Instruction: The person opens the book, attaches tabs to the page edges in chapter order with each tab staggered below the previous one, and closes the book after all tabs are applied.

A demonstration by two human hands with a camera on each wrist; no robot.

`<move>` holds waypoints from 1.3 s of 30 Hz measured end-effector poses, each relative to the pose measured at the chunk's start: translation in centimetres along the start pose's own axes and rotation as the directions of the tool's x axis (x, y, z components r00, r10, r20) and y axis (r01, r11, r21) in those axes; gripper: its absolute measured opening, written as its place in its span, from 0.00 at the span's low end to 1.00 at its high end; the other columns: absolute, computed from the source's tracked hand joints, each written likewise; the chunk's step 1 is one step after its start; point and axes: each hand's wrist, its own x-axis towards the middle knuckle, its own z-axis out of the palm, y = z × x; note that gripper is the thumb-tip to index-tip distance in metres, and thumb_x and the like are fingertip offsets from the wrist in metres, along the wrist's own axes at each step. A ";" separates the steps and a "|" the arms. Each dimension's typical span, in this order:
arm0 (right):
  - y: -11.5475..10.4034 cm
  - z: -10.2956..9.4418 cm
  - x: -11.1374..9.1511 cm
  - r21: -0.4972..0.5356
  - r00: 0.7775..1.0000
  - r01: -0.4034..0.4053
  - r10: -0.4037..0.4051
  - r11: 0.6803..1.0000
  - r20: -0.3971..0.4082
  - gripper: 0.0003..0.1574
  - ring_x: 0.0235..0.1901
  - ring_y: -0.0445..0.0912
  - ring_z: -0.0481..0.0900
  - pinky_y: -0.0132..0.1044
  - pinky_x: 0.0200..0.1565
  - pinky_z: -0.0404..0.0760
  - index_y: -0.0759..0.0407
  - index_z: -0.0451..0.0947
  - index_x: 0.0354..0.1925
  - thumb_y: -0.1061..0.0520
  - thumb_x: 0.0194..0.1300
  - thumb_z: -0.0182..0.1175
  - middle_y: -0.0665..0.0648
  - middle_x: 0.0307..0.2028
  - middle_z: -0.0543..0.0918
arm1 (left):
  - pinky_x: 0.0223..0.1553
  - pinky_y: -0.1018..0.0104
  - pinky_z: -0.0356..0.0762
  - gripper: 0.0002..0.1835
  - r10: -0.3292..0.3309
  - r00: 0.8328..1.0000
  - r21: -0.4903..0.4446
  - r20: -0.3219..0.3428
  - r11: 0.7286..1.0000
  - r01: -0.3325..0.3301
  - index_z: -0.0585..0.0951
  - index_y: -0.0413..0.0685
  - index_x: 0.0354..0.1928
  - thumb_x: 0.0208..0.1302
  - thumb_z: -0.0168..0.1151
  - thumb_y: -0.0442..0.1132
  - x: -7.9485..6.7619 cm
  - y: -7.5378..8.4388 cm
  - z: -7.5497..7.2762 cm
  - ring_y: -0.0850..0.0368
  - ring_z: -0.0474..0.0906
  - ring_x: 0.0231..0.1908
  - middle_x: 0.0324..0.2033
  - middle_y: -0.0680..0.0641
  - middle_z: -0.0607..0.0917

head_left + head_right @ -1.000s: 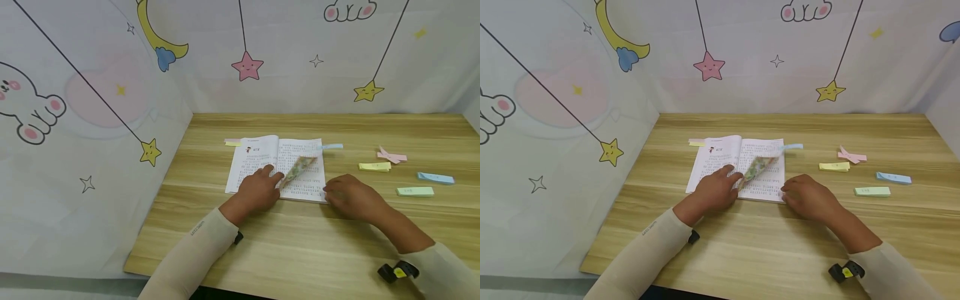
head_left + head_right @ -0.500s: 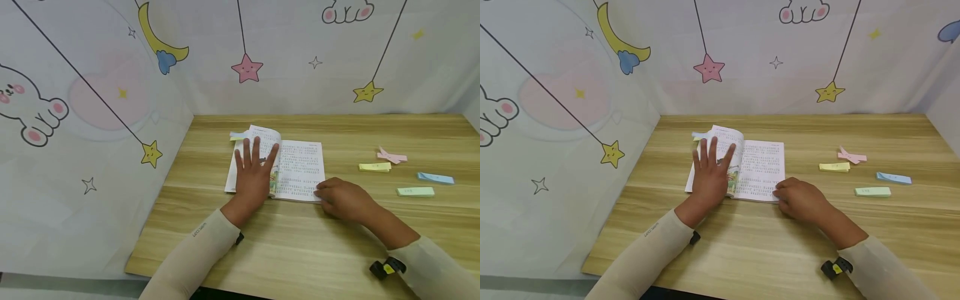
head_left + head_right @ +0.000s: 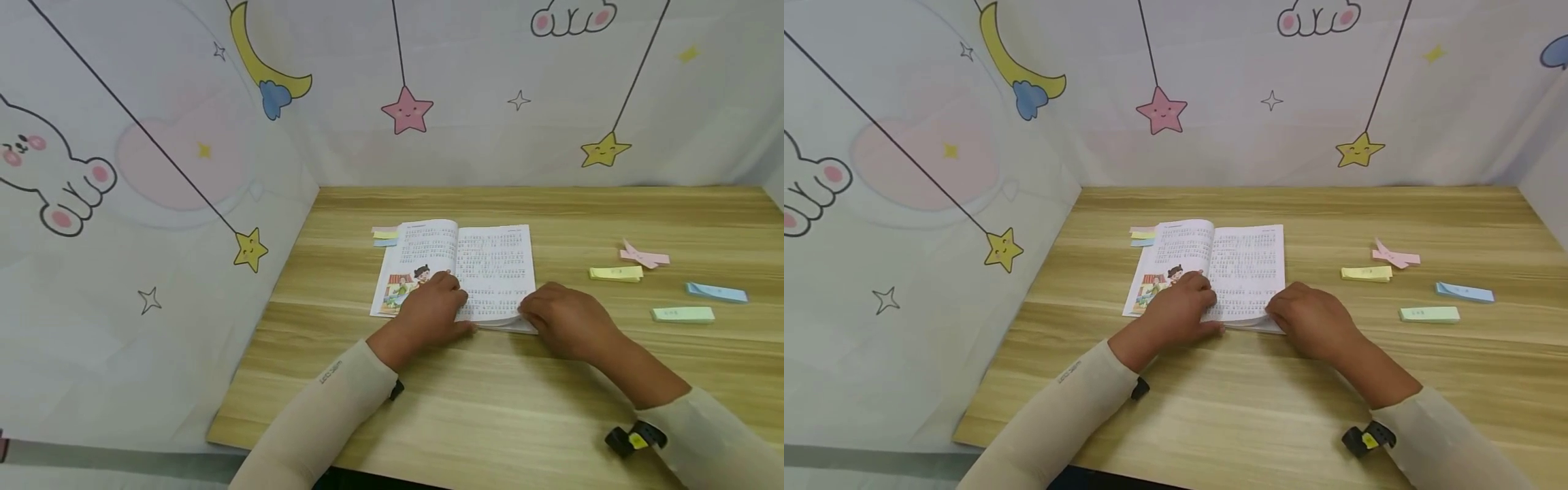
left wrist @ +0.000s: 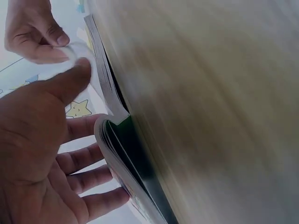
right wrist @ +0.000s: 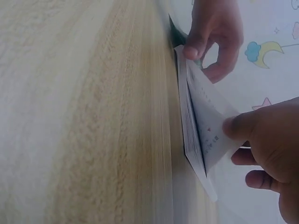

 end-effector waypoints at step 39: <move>0.6 0.7 -0.5 -0.055 0.987 0.058 -0.065 0.997 -0.147 0.16 0.52 0.53 0.69 0.46 0.34 0.77 0.53 0.84 0.40 0.61 0.49 0.69 0.57 0.51 0.73 | 0.31 0.57 0.76 0.29 -0.013 1.000 -0.106 -0.009 0.994 0.012 0.62 0.74 0.67 0.66 0.52 0.44 0.2 0.2 0.0 0.48 0.73 0.50 0.56 0.40 0.72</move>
